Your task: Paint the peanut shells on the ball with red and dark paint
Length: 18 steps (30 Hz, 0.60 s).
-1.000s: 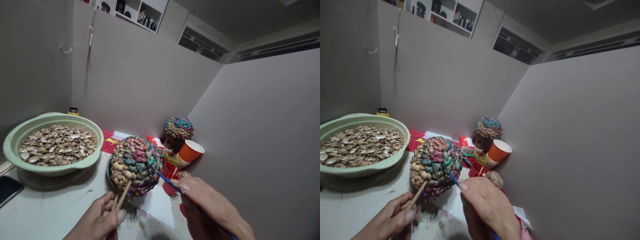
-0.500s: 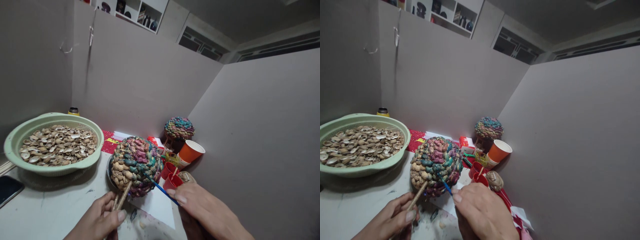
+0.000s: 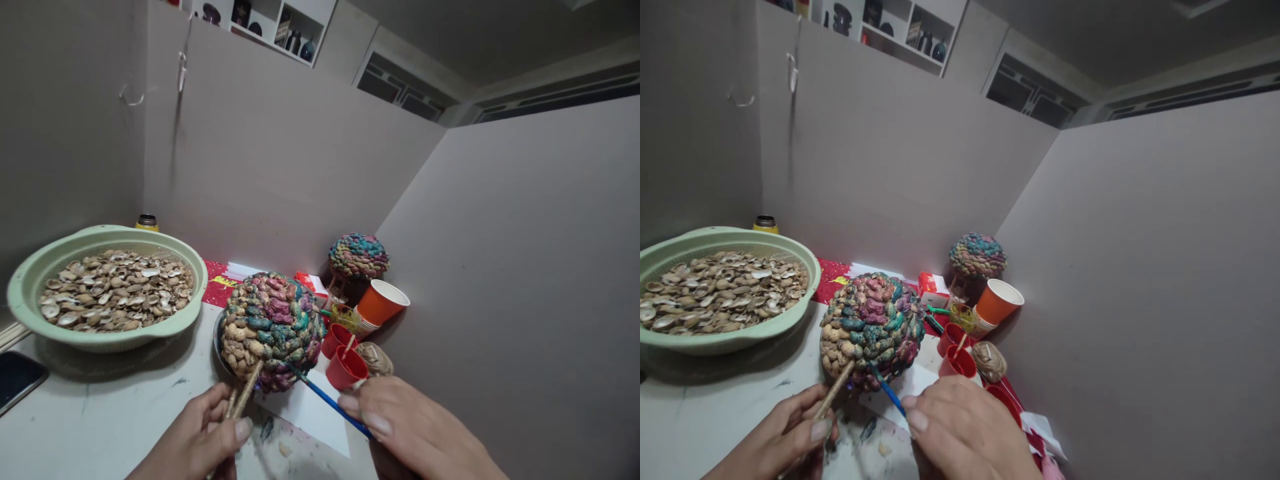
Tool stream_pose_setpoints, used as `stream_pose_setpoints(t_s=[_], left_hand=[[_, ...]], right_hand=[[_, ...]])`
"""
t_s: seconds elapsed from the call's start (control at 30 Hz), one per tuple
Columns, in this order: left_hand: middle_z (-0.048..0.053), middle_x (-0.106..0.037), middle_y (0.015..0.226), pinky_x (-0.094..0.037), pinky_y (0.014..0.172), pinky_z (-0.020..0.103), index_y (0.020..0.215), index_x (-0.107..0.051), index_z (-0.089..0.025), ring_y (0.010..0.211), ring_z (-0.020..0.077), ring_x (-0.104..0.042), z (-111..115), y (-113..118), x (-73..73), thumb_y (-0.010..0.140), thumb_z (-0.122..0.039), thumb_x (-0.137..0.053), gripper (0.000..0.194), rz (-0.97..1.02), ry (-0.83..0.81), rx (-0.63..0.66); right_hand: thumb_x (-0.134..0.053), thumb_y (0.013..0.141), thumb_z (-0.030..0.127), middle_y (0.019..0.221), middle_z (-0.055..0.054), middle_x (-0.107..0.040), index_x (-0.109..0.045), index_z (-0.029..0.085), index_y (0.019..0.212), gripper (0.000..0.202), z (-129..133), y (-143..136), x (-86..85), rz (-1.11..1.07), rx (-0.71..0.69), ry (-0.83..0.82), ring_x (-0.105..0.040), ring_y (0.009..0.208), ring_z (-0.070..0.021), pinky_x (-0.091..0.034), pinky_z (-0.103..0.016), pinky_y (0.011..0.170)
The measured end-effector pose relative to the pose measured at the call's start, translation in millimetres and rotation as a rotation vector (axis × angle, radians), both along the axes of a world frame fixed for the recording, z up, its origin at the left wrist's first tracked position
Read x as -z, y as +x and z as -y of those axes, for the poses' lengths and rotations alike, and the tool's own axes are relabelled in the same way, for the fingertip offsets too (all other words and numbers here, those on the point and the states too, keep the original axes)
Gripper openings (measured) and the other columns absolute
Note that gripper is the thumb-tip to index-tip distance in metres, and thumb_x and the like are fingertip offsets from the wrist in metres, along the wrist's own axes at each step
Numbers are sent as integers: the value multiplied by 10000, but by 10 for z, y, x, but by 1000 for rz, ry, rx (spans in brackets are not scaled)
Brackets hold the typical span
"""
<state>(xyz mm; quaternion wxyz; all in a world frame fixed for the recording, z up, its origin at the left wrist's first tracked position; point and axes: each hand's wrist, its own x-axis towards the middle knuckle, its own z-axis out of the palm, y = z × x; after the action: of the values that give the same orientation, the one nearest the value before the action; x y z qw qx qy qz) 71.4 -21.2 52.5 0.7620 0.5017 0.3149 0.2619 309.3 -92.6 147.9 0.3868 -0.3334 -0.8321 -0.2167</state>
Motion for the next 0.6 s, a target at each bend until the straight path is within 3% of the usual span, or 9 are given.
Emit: stream_pose_setpoints(t_s=[0.3,0.5,0.6], left_hand=[[5,-593,855,-432,494,226,1020,-538,-174,551,94,-565,-18,2,40,661,-768,-700,713,2,4,6],[1,-587,839,-422,504,232,1023,-527,-176,572,102,-556,-9,-6,36,679,-748,-699,689,4,-2,4],[-5,-592,834,-413,516,231,1012,-546,-188,575,99,-550,-8,-2,20,687,-725,-713,649,23,0,13]], right_hand=[[-585,857,14,811,-59,-765,-674,185,958,218,-136,-192,-48,-213,-9,-69,-753,721,-186,-649,-290,699],[-576,823,-38,848,-49,-754,-677,201,950,288,-31,-163,-40,-354,45,-30,-745,755,-194,-642,-333,744],[-570,837,-17,834,-50,-753,-668,190,937,250,-29,-166,-67,-318,-4,-92,-739,749,-190,-638,-331,745]])
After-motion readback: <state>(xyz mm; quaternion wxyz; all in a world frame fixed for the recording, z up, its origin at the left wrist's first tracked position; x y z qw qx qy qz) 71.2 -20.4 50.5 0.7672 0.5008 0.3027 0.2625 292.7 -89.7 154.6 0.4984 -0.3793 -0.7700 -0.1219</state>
